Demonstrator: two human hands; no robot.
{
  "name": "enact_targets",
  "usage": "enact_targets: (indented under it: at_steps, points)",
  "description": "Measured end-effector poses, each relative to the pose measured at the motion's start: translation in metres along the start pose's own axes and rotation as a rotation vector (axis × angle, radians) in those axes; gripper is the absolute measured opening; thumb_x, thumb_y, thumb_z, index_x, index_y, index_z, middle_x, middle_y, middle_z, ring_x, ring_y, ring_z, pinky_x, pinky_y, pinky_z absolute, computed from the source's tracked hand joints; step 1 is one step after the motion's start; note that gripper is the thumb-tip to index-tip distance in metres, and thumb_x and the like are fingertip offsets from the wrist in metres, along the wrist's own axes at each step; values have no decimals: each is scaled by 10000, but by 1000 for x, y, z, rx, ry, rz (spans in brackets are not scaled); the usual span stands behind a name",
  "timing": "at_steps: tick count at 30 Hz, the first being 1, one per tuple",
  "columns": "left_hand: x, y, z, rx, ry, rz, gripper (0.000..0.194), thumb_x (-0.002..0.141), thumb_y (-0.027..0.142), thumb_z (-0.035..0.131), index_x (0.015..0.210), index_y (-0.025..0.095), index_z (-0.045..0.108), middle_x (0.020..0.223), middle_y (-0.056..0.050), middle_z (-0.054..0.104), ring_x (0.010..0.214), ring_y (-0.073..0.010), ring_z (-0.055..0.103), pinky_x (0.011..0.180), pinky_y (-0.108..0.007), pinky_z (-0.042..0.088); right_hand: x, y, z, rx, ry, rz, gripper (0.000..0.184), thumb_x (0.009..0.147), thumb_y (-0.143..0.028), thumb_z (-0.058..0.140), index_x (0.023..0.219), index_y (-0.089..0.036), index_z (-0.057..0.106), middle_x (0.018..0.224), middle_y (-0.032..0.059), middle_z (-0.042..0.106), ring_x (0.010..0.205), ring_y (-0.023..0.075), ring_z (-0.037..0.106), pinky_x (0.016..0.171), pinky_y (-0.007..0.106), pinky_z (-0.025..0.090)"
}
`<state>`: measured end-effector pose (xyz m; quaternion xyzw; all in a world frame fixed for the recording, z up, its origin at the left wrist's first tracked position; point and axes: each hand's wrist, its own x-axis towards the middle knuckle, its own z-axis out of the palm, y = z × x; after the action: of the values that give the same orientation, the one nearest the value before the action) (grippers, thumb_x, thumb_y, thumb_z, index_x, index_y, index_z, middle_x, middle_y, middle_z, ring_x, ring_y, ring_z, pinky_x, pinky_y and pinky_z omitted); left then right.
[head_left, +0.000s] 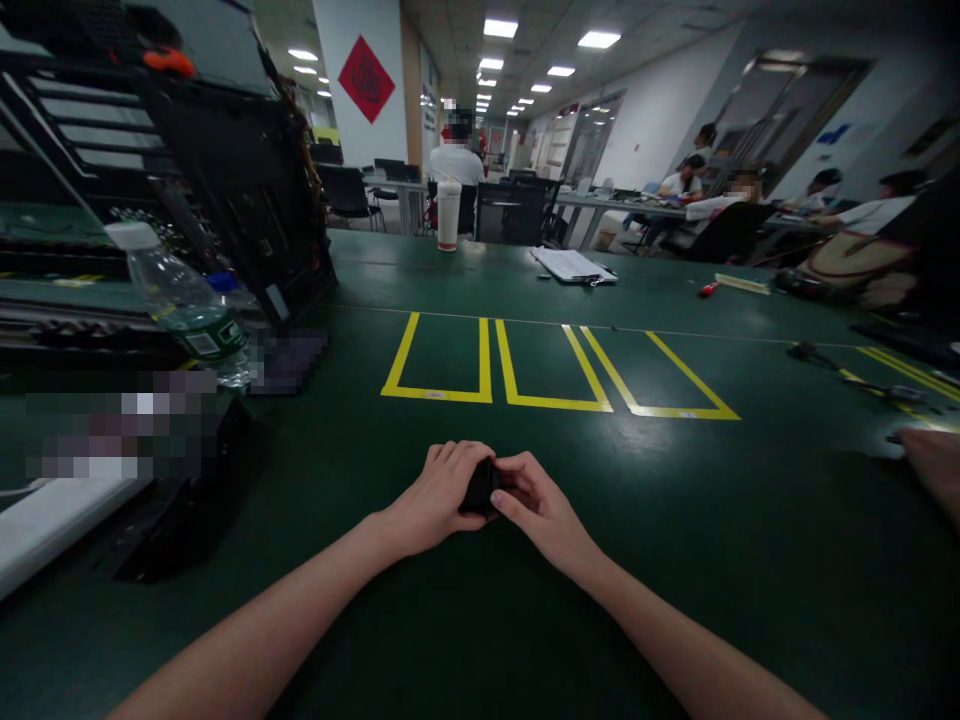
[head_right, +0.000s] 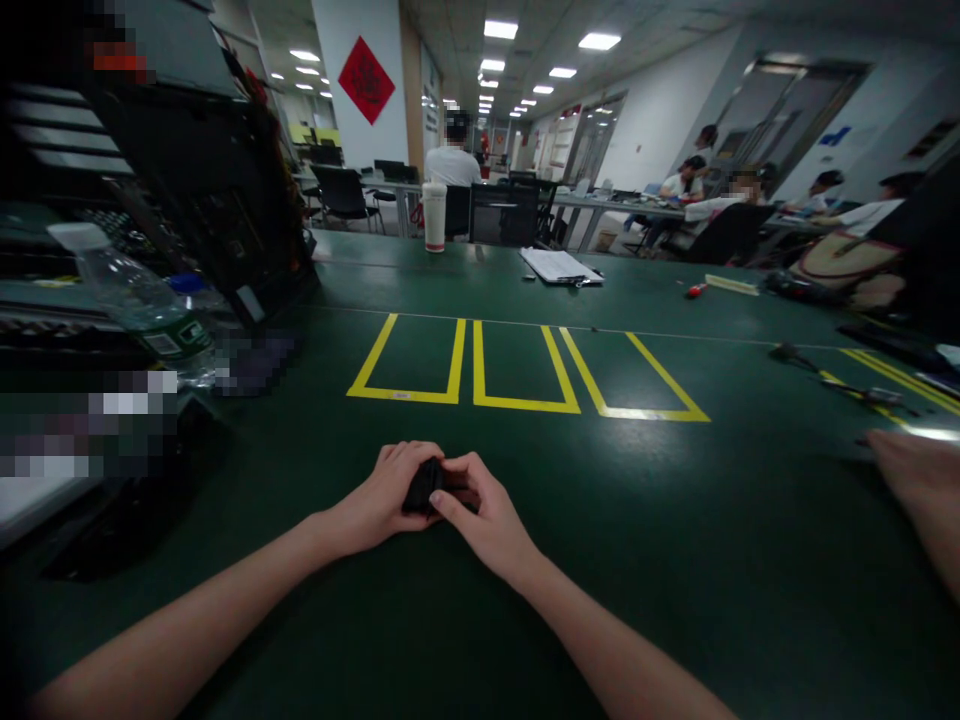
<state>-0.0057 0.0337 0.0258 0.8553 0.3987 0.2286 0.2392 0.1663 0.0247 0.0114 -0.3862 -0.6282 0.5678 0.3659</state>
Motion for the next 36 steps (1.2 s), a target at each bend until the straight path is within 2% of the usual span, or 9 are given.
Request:
enact_targets:
  at_steps: [7, 13, 17, 22, 26, 30, 36]
  points:
    - [-1, 3, -2, -15, -29, 0, 478, 704, 242, 582, 1109, 240, 330, 1083, -38, 448, 959, -203, 438, 811, -357, 346, 0, 0, -1, -16, 29, 34, 294, 753, -263, 508, 1037, -240, 435, 1040, 30, 505, 985, 175, 491, 846, 359, 410]
    - [-6, 13, -4, 13, -7, 37, 451, 714, 252, 565, 1103, 233, 338, 1046, -49, 456, 930, -209, 450, 803, -376, 340, -3, 2, -1, 2, -44, -70, 241, 715, -262, 558, 931, -230, 457, 976, 9, 512, 960, 164, 495, 823, 336, 417]
    - [-11, 13, 1, 42, 32, 75, 476, 701, 274, 576, 1109, 231, 334, 1050, -46, 458, 954, -213, 448, 831, -386, 322, -4, 5, 3, -30, 37, -107, 179, 740, -340, 508, 864, -216, 472, 873, -3, 515, 846, 150, 521, 752, 327, 446]
    - [-12, 4, 15, 122, 126, 113, 552, 667, 287, 606, 1130, 211, 314, 1063, -61, 458, 973, -222, 452, 844, -395, 310, -9, 7, 6, -77, 97, -113, 283, 709, -353, 541, 931, -191, 474, 942, 22, 524, 895, 154, 510, 799, 341, 417]
    - [-13, 1, 22, 165, 181, 121, 574, 643, 295, 623, 1120, 193, 321, 1070, -66, 458, 985, -224, 449, 849, -395, 305, -12, 7, 7, -110, 47, -181, 275, 730, -363, 507, 938, -185, 480, 950, 26, 527, 906, 155, 510, 814, 350, 402]
    - [-18, 6, 23, 178, 197, 125, 551, 649, 274, 614, 1113, 192, 328, 1065, -58, 463, 982, -213, 449, 861, -386, 301, -14, 8, 9, -57, 10, -180, 294, 690, -326, 566, 932, -198, 457, 955, 14, 520, 889, 153, 524, 787, 346, 424]
    - [-25, 10, 23, 168, 206, 111, 551, 648, 268, 613, 1115, 214, 326, 1058, -44, 466, 966, -206, 454, 861, -388, 300, -20, 3, 14, -97, 35, -181, 241, 727, -368, 510, 899, -204, 470, 924, 7, 531, 903, 157, 524, 801, 359, 425]
